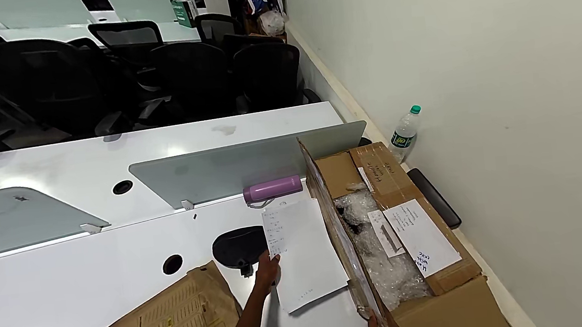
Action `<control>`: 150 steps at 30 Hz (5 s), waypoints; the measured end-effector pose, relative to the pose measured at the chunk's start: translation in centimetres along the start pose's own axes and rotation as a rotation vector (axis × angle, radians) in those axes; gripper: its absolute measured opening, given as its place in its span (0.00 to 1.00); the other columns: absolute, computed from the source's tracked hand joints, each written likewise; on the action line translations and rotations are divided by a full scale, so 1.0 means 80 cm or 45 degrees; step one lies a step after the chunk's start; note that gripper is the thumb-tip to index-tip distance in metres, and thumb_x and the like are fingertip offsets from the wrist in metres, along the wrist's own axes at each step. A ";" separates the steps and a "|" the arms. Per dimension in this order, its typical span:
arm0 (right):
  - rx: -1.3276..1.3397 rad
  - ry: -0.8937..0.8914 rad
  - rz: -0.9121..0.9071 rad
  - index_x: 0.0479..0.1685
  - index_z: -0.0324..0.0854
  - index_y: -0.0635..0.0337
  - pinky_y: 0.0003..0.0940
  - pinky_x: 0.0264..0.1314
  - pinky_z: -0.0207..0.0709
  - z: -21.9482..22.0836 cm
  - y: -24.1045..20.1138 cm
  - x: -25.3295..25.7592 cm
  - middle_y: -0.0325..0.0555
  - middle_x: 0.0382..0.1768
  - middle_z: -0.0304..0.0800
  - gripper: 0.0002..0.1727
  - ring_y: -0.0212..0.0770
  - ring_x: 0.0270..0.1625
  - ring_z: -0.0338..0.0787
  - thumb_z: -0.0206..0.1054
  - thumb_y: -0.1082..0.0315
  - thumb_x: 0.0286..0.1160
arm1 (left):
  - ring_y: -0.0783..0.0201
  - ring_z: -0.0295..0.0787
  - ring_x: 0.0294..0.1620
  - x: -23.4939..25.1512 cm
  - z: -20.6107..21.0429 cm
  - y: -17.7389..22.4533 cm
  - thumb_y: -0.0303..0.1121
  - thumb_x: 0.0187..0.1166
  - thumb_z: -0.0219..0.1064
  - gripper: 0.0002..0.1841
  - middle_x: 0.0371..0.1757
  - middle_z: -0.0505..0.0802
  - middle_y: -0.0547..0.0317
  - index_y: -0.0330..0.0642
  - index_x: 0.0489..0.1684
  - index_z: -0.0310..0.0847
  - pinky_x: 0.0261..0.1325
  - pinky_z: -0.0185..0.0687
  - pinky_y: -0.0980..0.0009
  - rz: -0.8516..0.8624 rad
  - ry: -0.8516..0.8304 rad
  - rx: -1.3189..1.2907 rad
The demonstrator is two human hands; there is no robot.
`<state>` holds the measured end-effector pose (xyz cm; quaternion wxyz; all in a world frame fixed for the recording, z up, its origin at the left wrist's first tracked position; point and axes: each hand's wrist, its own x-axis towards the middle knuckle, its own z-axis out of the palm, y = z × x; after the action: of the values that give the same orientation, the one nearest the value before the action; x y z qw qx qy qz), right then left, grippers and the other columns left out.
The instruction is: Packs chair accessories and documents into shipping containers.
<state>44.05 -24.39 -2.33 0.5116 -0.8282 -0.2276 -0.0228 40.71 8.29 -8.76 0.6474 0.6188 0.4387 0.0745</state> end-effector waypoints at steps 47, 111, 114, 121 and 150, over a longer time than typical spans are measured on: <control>-0.092 -0.172 0.136 0.69 0.75 0.86 0.38 0.78 0.76 -0.018 -0.034 0.017 0.73 0.67 0.85 0.24 0.56 0.71 0.89 0.60 0.82 0.72 | 0.38 0.78 0.76 0.055 0.059 0.002 0.27 0.78 0.71 0.30 0.72 0.82 0.27 0.26 0.79 0.68 0.79 0.70 0.46 -0.232 0.377 0.274; -0.206 -0.174 -0.110 0.70 0.78 0.80 0.44 0.76 0.79 0.000 -0.001 0.001 0.70 0.68 0.86 0.30 0.58 0.70 0.89 0.62 0.83 0.59 | 0.61 0.87 0.26 0.005 -0.083 -0.013 0.33 0.90 0.59 0.19 0.38 0.87 0.41 0.22 0.66 0.69 0.32 0.88 0.68 -0.495 0.777 -0.672; -0.202 -0.137 -0.097 0.69 0.80 0.80 0.43 0.76 0.79 0.001 -0.002 -0.002 0.69 0.67 0.87 0.29 0.56 0.69 0.90 0.62 0.83 0.60 | 0.64 0.88 0.26 -0.004 -0.088 -0.009 0.34 0.91 0.57 0.18 0.35 0.88 0.43 0.21 0.61 0.72 0.33 0.88 0.70 -0.421 0.726 -0.632; -0.192 -0.075 -0.108 0.68 0.81 0.78 0.39 0.74 0.80 -0.001 -0.002 -0.005 0.67 0.65 0.89 0.26 0.52 0.67 0.91 0.62 0.80 0.64 | 0.65 0.91 0.28 -0.024 -0.086 0.017 0.32 0.93 0.55 0.16 0.32 0.90 0.46 0.21 0.54 0.75 0.37 0.90 0.71 -0.234 0.609 -0.623; 0.023 0.232 0.429 0.52 0.87 0.76 0.41 0.56 0.88 -0.002 -0.009 -0.006 0.57 0.42 0.96 0.17 0.41 0.45 0.96 0.72 0.68 0.73 | 0.62 0.95 0.27 -0.191 0.015 -0.092 0.34 0.92 0.57 0.14 0.30 0.94 0.51 0.28 0.50 0.79 0.37 0.94 0.66 -0.515 -0.373 -0.002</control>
<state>43.37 -24.45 -1.82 0.5341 -0.8445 -0.0385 -0.0098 28.97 -3.97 -8.03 0.7064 0.5220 0.4550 -0.1467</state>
